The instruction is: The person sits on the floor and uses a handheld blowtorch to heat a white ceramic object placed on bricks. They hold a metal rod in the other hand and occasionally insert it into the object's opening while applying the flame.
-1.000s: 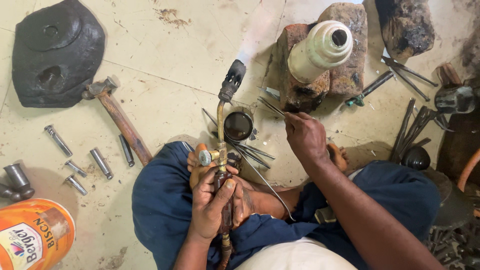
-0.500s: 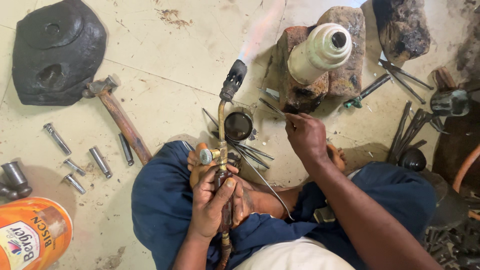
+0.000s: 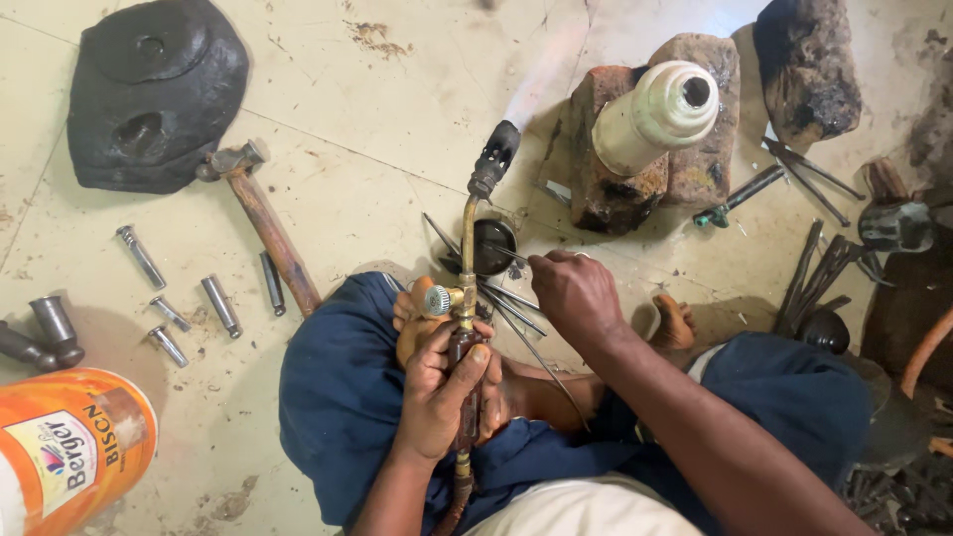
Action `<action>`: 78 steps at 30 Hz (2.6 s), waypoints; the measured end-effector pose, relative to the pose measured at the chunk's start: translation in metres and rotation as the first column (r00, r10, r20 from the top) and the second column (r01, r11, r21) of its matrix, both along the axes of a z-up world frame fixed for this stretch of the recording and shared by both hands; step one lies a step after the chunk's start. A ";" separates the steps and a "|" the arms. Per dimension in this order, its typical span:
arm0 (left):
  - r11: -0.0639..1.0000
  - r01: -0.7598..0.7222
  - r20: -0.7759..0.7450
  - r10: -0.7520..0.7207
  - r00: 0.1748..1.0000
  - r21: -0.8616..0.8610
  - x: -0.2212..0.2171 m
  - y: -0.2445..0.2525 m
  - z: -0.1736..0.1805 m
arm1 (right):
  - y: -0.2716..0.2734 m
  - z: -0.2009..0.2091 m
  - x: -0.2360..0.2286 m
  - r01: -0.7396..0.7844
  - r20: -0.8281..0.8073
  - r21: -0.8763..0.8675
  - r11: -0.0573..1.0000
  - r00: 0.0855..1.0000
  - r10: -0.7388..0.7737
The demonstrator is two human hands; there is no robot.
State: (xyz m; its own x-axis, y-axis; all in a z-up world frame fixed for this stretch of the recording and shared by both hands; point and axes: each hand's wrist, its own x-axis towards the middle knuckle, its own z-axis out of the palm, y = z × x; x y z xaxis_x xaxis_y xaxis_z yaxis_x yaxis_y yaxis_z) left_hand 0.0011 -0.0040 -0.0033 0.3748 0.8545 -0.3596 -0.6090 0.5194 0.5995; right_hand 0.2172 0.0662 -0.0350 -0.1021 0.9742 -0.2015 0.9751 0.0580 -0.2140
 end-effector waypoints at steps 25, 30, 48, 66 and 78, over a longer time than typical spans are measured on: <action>1.000 -0.008 -0.108 0.007 0.994 -0.010 0.000 0.003 0.000 | -0.028 0.110 0.165 -0.103 0.123 0.787 0.608 0.992 0.009; 1.000 -0.006 -0.120 0.004 0.993 -0.012 0.000 0.003 0.000 | -0.020 0.101 0.169 -0.117 0.114 0.776 0.620 0.993 0.044; 1.000 -0.006 -0.123 0.005 0.992 -0.005 -0.001 0.004 0.000 | -0.013 0.095 0.173 -0.128 0.113 0.748 0.651 0.991 0.065; 1.000 -0.004 -0.134 0.004 0.991 -0.002 -0.002 0.003 0.000 | -0.012 0.094 0.174 -0.153 0.163 0.739 0.656 0.985 0.046; 1.000 -0.004 -0.131 0.006 0.991 0.013 -0.001 0.004 0.001 | -0.012 0.093 0.175 -0.153 0.164 0.738 0.658 0.985 0.045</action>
